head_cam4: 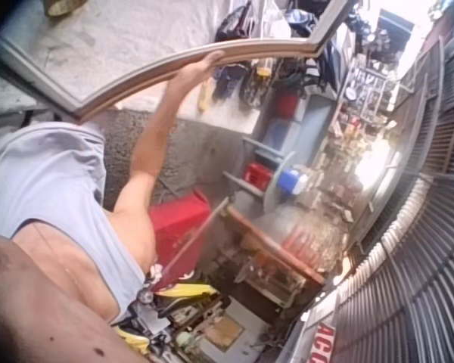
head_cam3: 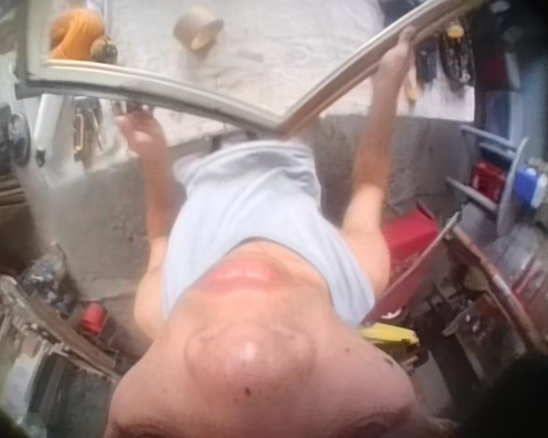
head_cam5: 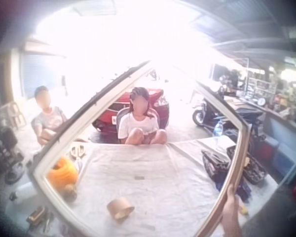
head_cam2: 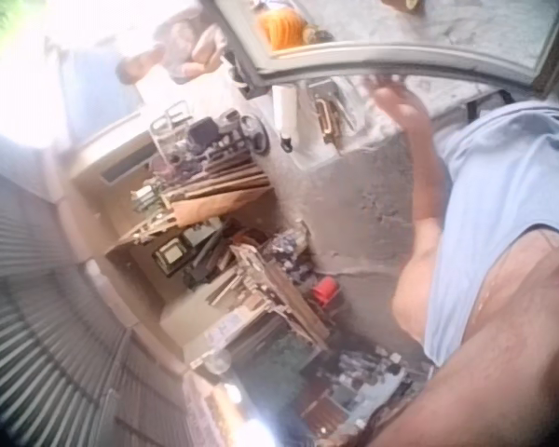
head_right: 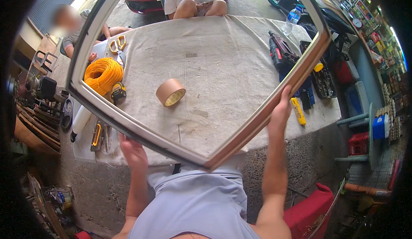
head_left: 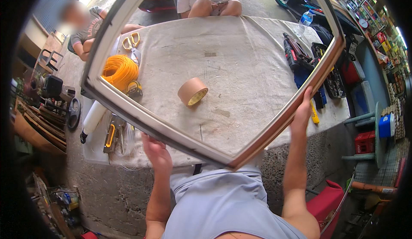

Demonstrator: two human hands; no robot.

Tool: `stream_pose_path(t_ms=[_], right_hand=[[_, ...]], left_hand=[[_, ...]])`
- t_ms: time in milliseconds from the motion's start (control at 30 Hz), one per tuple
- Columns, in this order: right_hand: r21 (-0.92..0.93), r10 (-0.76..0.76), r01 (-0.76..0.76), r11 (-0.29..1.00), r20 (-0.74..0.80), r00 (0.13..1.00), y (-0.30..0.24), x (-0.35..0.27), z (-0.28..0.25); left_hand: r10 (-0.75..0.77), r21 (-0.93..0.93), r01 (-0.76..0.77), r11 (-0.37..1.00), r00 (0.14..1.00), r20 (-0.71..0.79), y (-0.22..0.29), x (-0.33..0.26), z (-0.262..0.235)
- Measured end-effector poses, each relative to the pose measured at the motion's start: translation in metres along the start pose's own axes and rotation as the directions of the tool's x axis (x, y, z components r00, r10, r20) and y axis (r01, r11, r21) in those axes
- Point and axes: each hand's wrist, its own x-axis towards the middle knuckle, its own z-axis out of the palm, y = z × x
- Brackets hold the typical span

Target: The person uses a staple gun to secure a frame, then measures and cuts a strip of cardboard with a utility knife. They attach the cardboard strip to the frame using tape and trim the excess. The person repeats the process for another side of the frame.

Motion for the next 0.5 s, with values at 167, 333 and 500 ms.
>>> stream_pose_path(t_ms=[167, 333, 500], right_hand=[[-0.263, -0.137, 0.198, 0.944, 0.232, 0.963, -0.044, 0.079, -0.003], [-0.591, -0.092, 0.303, 0.748, 0.36, 0.928, 0.006, 0.146, 0.03], [-0.688, -0.096, 0.395, 0.608, 0.43, 0.898, 0.066, 0.181, 0.07]], left_hand=[[-0.287, -0.088, 0.277, 0.957, 0.948, -0.139, 0.027, 0.017, -0.014], [-0.46, 0.101, 0.503, 0.858, 0.842, -0.283, 0.015, -0.038, -0.026], [-0.6, 0.232, 0.667, 0.708, 0.741, -0.302, 0.01, -0.057, -0.04]])
